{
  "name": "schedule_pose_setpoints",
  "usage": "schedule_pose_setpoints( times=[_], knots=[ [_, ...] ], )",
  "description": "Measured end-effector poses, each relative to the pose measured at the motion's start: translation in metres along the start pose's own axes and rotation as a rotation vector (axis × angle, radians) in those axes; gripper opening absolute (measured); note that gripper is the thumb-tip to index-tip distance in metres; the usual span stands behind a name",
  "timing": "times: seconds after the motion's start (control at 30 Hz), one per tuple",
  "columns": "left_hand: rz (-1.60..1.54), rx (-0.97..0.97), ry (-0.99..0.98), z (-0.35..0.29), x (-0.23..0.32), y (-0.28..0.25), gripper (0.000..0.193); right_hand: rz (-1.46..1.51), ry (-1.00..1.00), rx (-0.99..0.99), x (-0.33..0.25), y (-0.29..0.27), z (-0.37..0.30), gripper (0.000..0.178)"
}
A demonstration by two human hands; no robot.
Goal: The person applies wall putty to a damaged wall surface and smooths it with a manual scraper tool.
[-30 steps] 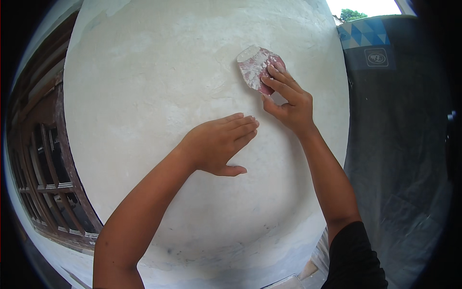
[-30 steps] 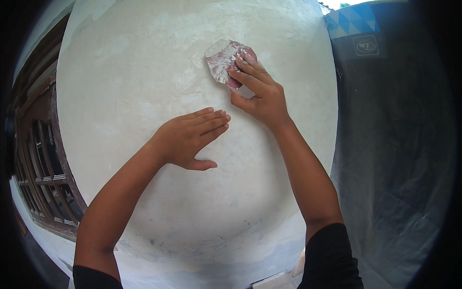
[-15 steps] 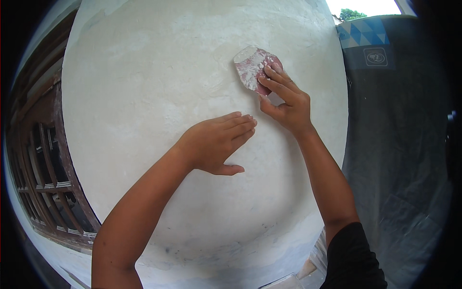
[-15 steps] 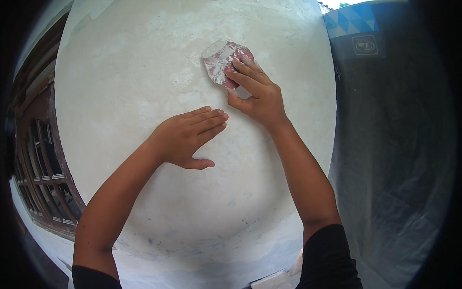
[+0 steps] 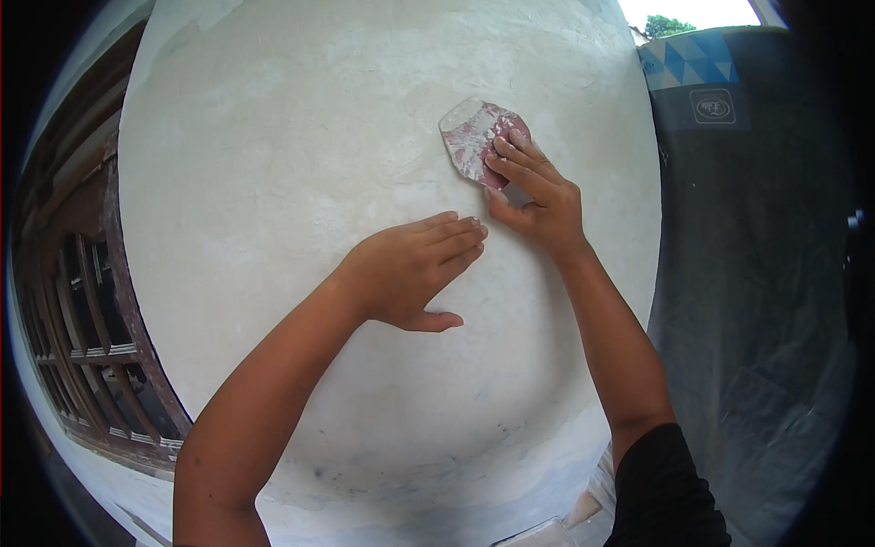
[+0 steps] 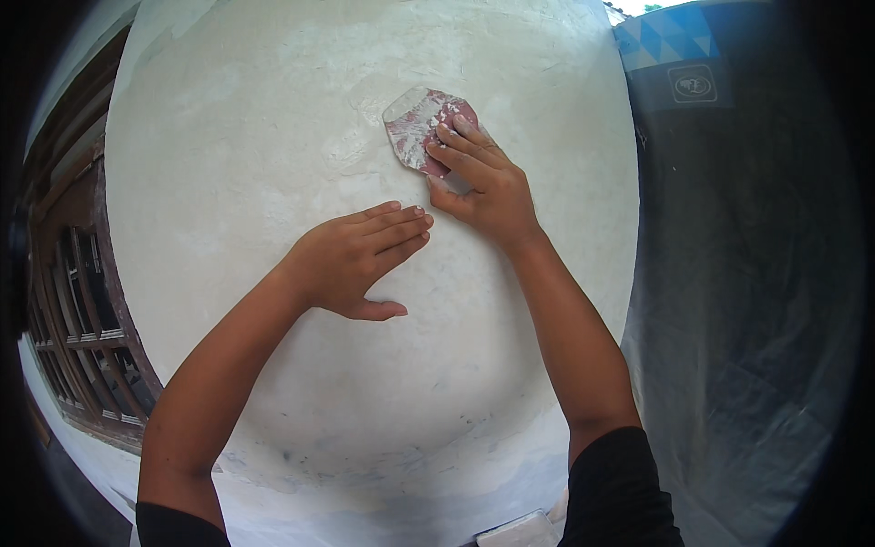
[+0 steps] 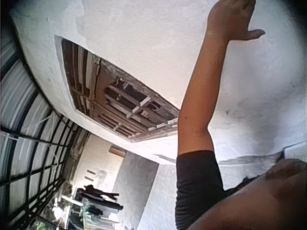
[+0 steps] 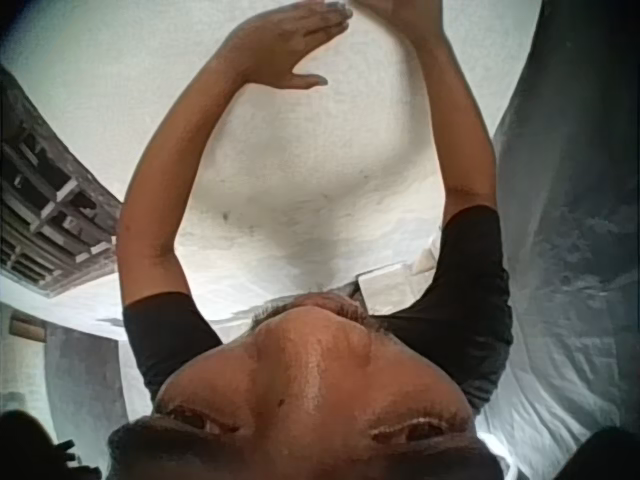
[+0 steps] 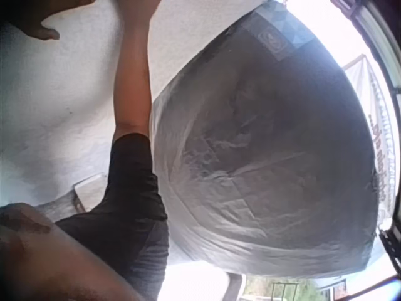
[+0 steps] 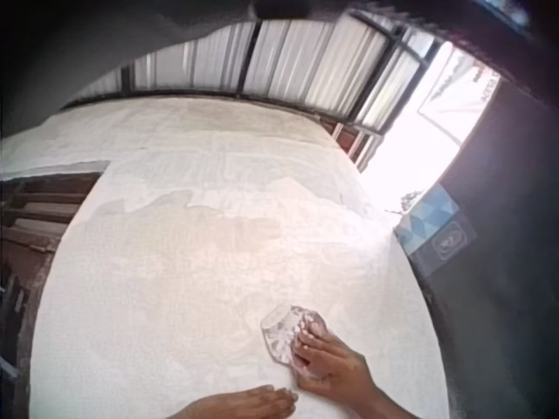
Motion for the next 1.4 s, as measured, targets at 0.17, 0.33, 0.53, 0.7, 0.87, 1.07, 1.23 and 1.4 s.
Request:
schedule_pose_setpoints(
  times=[0.17, 0.33, 0.53, 0.7, 0.87, 1.07, 1.23, 1.4],
  knots=[
    [-0.002, 0.001, -0.006, -0.001, -0.001, -0.001, 0.074, -0.041, 0.029, 0.018, 0.005, -0.013, -0.036, 0.041],
    [0.008, -0.006, -0.006, -0.002, 0.0, 0.0, 0.075, 0.038, 0.053, 0.07, -0.004, -0.007, 0.004, 0.039],
    [0.003, -0.019, -0.011, -0.003, -0.001, 0.0, 0.076, 0.037, -0.014, -0.034, -0.005, 0.008, -0.003, 0.035],
    [0.001, -0.026, 0.001, 0.0, 0.0, 0.0, 0.075, 0.025, 0.029, 0.043, 0.006, -0.02, -0.029, 0.038],
    [-0.001, -0.027, -0.008, -0.004, -0.002, 0.002, 0.075, 0.045, 0.014, 0.079, -0.002, -0.004, 0.026, 0.035],
    [-0.002, -0.034, -0.019, -0.003, -0.001, 0.0, 0.076, 0.037, 0.051, -0.041, -0.001, 0.016, 0.022, 0.04],
    [-0.047, -0.03, -0.014, 0.003, 0.001, -0.003, 0.077, 0.009, 0.106, 0.061, -0.002, -0.03, -0.04, 0.043],
    [-0.049, -0.047, -0.048, -0.004, 0.003, 0.002, 0.077, 0.117, 0.17, 0.227, -0.039, -0.072, -0.092, 0.035]
  ],
)
Point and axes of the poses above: each hand's wrist, its own z-axis towards the middle knuckle, its own y-axis out of the palm, x = y × z, the point moved 6 cm from there along z, towards the middle knuckle, and after that the axes turned 1 degree about y, right-handed, at the moved point
